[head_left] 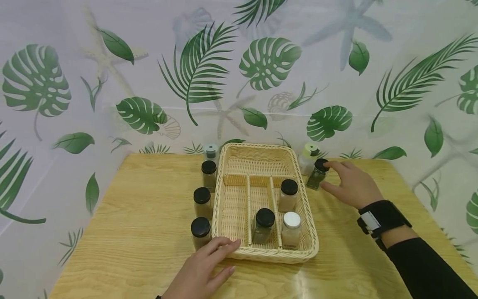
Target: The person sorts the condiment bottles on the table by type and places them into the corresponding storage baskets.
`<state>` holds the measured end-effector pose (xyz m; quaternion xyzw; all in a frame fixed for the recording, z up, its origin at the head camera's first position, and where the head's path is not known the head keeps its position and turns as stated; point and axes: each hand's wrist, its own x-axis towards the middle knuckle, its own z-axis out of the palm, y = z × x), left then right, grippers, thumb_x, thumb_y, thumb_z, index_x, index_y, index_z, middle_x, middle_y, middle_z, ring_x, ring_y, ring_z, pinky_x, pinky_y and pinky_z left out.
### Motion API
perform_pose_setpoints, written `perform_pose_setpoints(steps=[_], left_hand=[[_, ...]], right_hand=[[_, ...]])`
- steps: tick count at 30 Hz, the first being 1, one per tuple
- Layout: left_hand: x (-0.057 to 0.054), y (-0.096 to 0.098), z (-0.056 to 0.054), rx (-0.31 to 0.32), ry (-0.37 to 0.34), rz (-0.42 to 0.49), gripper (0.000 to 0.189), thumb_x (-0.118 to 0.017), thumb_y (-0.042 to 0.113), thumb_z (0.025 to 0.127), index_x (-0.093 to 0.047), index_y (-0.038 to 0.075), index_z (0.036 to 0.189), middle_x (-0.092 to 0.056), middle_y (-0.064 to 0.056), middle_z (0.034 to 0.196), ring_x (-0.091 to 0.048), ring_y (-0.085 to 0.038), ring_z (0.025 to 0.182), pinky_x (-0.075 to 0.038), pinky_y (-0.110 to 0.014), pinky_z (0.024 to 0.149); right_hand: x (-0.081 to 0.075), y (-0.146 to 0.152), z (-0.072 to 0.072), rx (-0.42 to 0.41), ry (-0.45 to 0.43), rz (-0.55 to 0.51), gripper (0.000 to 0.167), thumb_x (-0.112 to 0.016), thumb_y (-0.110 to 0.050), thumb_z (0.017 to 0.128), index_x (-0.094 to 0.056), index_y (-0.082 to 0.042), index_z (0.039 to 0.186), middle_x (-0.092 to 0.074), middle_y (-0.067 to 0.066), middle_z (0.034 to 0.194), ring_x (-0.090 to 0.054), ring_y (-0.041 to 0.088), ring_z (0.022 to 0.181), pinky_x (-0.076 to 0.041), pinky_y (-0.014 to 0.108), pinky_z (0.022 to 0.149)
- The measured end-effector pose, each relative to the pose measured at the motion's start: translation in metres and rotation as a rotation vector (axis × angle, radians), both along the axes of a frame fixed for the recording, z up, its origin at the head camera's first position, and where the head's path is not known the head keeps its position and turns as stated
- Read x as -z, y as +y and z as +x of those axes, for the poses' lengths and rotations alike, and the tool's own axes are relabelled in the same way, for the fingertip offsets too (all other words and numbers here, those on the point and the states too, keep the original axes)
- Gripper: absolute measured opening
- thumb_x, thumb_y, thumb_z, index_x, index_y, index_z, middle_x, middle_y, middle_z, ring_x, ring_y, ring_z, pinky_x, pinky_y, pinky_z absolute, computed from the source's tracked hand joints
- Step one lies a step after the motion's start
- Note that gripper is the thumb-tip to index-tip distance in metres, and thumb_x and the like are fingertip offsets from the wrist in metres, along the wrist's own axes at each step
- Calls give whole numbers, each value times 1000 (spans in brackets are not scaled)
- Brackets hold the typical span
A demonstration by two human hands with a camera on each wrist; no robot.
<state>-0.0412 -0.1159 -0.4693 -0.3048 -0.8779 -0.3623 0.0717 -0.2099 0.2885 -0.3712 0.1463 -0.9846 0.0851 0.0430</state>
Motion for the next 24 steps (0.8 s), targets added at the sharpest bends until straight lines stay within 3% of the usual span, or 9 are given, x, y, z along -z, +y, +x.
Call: perform_pose_setpoints(steps=[8,14,24], left_hand=[[1,-2,-1,22,38,-13,54,-68,27,97,-50,22,148,-54,9,130,-59,-7,106,-54,-26,80],[1,-2,-1,13,10,-21,54,-67,29,97,-50,23,148,-54,9,132,-59,-7,109,-55,-29,84],[0,-1,0,-8,-33,-15,55,-68,29,96,-50,27,148,-53,13,131,-58,-4,108,-54,-27,84]], right_hand=[[2,-4,-17,-22,-5,14,65,-62,-50,95,-49,-10,145,-47,30,141,-57,50,113,-49,64,85],[-1,-9,-25,-38,9,31,59,-63,-39,96,-50,-7,144,-49,32,138,-52,51,119,-47,65,90],[-2,-10,-41,-31,-67,62,59,-58,-38,99,-45,-6,147,-45,35,141,-54,53,115,-47,64,86]])
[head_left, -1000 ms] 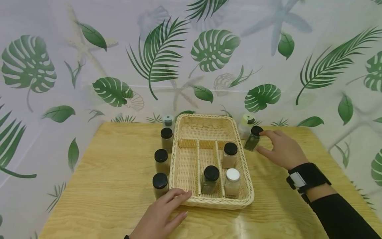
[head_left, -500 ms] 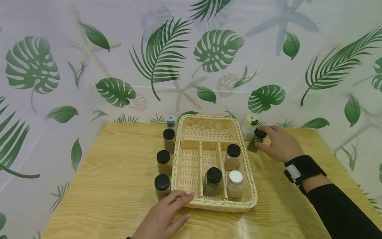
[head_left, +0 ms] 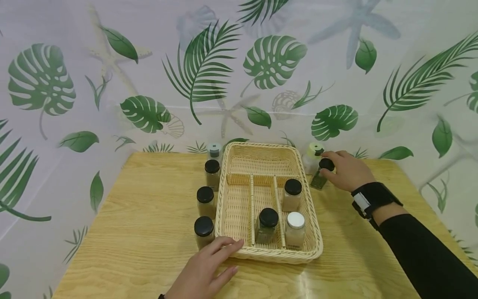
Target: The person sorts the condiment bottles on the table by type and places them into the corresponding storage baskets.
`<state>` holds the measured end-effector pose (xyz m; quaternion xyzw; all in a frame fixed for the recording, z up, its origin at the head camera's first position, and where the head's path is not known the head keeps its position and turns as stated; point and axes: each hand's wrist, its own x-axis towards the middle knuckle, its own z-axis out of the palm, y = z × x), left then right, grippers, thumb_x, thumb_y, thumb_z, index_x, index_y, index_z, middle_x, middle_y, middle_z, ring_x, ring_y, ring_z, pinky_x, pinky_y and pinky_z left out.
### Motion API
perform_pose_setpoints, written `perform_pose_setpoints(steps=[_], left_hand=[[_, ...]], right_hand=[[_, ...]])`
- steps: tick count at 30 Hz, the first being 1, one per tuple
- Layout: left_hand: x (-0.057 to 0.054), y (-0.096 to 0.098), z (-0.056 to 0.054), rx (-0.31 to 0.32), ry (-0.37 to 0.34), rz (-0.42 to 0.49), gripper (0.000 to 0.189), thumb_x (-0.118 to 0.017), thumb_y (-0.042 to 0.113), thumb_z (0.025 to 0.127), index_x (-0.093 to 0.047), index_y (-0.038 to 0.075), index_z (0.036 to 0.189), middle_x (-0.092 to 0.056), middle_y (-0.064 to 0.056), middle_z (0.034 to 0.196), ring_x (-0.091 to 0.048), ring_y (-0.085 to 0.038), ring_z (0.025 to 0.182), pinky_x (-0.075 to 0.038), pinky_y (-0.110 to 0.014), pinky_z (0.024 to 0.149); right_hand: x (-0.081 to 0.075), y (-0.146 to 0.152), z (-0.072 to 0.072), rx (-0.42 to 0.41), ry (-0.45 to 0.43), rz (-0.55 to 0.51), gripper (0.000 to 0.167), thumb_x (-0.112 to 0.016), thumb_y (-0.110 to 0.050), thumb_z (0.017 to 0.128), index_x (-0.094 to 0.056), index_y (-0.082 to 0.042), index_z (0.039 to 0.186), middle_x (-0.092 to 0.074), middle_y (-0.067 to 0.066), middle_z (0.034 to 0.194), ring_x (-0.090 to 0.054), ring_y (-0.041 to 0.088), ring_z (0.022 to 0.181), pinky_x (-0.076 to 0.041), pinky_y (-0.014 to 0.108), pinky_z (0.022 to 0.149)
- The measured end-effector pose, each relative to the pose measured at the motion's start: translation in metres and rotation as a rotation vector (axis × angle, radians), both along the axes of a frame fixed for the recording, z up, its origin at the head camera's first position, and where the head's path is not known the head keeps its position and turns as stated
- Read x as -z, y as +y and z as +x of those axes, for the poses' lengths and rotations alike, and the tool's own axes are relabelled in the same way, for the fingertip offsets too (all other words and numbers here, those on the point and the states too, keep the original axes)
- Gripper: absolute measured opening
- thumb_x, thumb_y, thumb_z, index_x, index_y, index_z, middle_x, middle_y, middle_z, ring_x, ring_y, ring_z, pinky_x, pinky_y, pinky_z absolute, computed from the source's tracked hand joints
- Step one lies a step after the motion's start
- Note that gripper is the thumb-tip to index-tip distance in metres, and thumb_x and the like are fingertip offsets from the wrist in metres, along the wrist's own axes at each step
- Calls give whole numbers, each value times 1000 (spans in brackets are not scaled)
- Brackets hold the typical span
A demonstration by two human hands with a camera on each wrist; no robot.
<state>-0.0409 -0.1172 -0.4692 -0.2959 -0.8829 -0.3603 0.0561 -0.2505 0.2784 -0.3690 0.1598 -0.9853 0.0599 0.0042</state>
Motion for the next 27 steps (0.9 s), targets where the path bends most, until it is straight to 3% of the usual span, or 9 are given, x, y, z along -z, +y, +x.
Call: perform_pose_setpoints(steps=[5,12,16,27], left_hand=[[-1,-1,-1,10,10,2,55,-68,29,97,-50,27,148,-53,13,131,-58,-4,108,-54,-27,84],[1,-1,-2,36,75,1,53,-66,29,98,-50,22,148,-54,9,130,-58,-6,104,-53,-24,80],[1,-1,-1,28,60,10,55,-69,28,96,-51,24,148,-54,9,131,-59,-7,105,-53,-25,80],[2,-2,-1,15,32,12,55,-69,27,96,-52,23,147,-54,10,130,-59,-7,103,-53,-25,79]], right_hand=[[1,-2,-6,4,-8,13,59,-58,-36,99,-45,-7,148,-44,34,142,-57,52,111,-49,63,83],[-1,-8,-12,-7,-5,55,52,-59,-33,98,-52,-9,143,-50,32,136,-63,46,98,-52,57,75],[-2,-10,-14,-24,-11,76,48,-61,-31,98,-57,-7,139,-55,31,131,-64,41,92,-52,54,73],[-4,-15,-22,-52,-52,104,44,-61,-28,97,-61,-3,133,-61,28,122,-62,41,97,-52,55,78]])
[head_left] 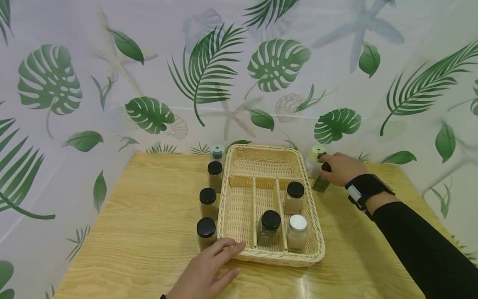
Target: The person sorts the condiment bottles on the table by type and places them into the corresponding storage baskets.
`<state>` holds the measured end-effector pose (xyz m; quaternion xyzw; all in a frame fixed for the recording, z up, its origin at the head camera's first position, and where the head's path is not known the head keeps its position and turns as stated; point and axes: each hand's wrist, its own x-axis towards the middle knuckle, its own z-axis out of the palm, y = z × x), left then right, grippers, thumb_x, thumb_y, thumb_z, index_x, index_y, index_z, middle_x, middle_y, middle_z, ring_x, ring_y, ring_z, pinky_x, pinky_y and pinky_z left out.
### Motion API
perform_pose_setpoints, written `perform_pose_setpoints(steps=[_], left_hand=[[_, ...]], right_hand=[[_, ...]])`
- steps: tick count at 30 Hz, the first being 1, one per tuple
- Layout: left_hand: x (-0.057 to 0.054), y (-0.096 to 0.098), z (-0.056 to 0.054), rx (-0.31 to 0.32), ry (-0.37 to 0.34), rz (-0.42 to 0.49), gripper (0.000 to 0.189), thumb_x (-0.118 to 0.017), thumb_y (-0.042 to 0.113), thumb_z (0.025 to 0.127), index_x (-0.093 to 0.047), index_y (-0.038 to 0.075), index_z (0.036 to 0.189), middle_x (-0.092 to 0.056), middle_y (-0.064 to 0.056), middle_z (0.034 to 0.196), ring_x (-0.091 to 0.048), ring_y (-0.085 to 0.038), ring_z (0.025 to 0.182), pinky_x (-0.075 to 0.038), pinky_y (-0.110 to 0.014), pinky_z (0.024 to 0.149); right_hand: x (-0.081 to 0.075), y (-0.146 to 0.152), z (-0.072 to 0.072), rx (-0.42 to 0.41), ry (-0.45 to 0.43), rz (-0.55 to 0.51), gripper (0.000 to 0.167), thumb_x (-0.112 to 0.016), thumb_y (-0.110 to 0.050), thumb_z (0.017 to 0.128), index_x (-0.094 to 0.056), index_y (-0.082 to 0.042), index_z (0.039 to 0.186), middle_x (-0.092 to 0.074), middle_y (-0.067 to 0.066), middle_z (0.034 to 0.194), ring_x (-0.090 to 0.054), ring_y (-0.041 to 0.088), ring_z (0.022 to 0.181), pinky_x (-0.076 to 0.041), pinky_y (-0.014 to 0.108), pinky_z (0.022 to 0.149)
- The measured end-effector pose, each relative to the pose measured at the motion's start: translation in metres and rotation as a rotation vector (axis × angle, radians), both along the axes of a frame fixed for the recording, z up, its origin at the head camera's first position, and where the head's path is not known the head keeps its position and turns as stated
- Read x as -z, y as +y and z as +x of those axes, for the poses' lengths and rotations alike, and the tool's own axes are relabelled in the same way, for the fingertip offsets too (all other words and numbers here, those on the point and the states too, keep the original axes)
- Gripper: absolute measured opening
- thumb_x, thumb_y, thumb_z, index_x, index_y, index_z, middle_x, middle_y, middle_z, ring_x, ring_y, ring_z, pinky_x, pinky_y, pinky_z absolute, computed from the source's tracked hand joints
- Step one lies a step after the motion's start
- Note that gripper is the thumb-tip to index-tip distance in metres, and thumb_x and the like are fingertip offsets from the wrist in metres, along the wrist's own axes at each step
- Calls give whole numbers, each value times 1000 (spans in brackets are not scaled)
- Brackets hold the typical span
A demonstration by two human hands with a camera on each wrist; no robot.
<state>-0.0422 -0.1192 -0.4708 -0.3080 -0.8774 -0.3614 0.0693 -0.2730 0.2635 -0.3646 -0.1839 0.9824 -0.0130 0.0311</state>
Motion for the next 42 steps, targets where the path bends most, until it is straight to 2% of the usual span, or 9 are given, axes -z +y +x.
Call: perform_pose_setpoints(steps=[11,18,28,34,42], left_hand=[[3,2,2,4,27,9,56,-71,25,94,-52,23,147,-54,10,130,-60,-7,105,-54,-26,80],[3,2,1,15,41,9,55,-70,27,96,-51,22,147,-54,9,130,-59,-7,104,-54,-24,79],[1,1,1,10,16,-9,52,-66,30,98,-51,23,148,-54,8,131,-59,-8,108,-55,-27,83],[1,1,0,-4,9,-3,53,-68,29,97,-51,24,147,-53,10,131,-59,-7,104,-54,-25,79],[1,1,0,2,9,-8,54,-67,29,97,-50,23,148,-53,9,131,-59,-6,104,-54,-25,80]], right_hand=[[10,4,-3,3,14,-11,39,-58,-26,97,-65,-1,126,-63,26,112,-62,37,86,-52,52,71],[11,5,-6,1,41,-25,33,-61,-24,97,-67,-1,120,-63,23,103,-60,33,79,-51,49,67],[8,1,-2,-22,58,-28,29,-62,-22,96,-68,-2,116,-65,21,101,-61,31,80,-51,48,68],[4,-2,3,-28,67,-33,27,-64,-21,95,-68,-2,114,-65,20,99,-60,29,76,-50,47,67],[-13,-5,15,-45,55,-46,28,-62,-23,97,-68,-4,117,-63,18,102,-57,25,74,-48,42,62]])
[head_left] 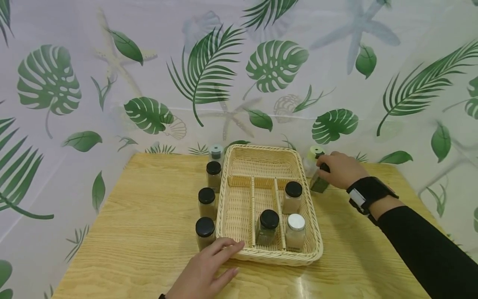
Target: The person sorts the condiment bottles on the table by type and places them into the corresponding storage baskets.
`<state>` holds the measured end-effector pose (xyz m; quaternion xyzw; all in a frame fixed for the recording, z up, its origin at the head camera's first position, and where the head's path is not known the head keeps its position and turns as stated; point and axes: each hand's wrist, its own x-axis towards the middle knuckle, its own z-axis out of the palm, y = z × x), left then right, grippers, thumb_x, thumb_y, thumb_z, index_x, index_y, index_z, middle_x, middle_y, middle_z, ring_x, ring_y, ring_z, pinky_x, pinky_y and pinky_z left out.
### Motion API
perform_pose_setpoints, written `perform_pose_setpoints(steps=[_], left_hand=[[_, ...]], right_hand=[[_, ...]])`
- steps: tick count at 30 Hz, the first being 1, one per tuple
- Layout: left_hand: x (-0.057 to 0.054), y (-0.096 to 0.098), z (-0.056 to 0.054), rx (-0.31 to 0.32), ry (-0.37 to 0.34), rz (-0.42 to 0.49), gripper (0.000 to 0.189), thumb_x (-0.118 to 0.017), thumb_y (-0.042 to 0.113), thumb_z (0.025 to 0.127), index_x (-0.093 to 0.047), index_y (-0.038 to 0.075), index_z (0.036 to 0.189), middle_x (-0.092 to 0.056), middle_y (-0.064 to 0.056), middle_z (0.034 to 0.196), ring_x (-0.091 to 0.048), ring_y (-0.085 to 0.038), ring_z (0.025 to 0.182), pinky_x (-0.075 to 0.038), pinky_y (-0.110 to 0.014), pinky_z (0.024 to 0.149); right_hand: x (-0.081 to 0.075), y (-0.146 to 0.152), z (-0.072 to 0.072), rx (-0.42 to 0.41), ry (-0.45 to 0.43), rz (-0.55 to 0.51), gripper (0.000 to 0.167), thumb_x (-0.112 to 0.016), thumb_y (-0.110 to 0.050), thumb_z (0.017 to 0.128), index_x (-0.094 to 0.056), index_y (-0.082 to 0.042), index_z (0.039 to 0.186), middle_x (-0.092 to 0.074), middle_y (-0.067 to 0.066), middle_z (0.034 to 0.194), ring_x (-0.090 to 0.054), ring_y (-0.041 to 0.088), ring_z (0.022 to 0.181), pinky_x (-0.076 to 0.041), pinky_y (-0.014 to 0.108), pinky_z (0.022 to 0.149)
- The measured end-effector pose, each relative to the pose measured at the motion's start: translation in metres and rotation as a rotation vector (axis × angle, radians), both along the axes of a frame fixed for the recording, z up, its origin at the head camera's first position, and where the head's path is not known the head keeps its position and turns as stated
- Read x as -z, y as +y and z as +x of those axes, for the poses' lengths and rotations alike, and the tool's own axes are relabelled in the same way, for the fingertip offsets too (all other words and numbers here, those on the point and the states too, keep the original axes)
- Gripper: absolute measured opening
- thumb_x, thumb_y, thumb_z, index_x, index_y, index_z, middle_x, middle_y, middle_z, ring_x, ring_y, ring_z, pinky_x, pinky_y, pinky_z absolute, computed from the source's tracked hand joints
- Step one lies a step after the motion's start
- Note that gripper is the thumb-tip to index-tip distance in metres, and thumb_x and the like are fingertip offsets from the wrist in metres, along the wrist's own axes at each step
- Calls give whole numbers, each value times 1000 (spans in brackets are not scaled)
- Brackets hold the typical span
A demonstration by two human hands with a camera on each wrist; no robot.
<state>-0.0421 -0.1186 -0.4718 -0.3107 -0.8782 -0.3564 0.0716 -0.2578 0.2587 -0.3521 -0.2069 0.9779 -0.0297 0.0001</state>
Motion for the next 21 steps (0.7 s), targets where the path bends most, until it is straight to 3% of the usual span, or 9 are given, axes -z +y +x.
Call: perform_pose_setpoints(steps=[6,11,21], left_hand=[[-2,2,1,-14,-27,0,53,-67,32,97,-51,26,147,-52,13,131,-58,-4,106,-54,-25,82],[-4,1,1,-10,4,-6,53,-67,29,97,-51,24,147,-53,10,131,-59,-6,108,-55,-27,83],[-1,1,2,8,-2,7,53,-65,30,99,-49,22,149,-53,8,131,-61,-9,100,-52,-23,76]], right_hand=[[-17,-4,15,-36,3,-13,25,-64,-22,96,-69,-6,114,-64,15,101,-57,23,74,-48,40,63],[-29,-8,23,-58,22,-16,27,-65,-24,95,-69,-7,115,-64,14,101,-57,22,75,-49,42,65],[-51,-19,36,-115,78,-12,22,-66,-24,95,-70,-10,112,-63,10,95,-54,19,70,-46,38,59]])
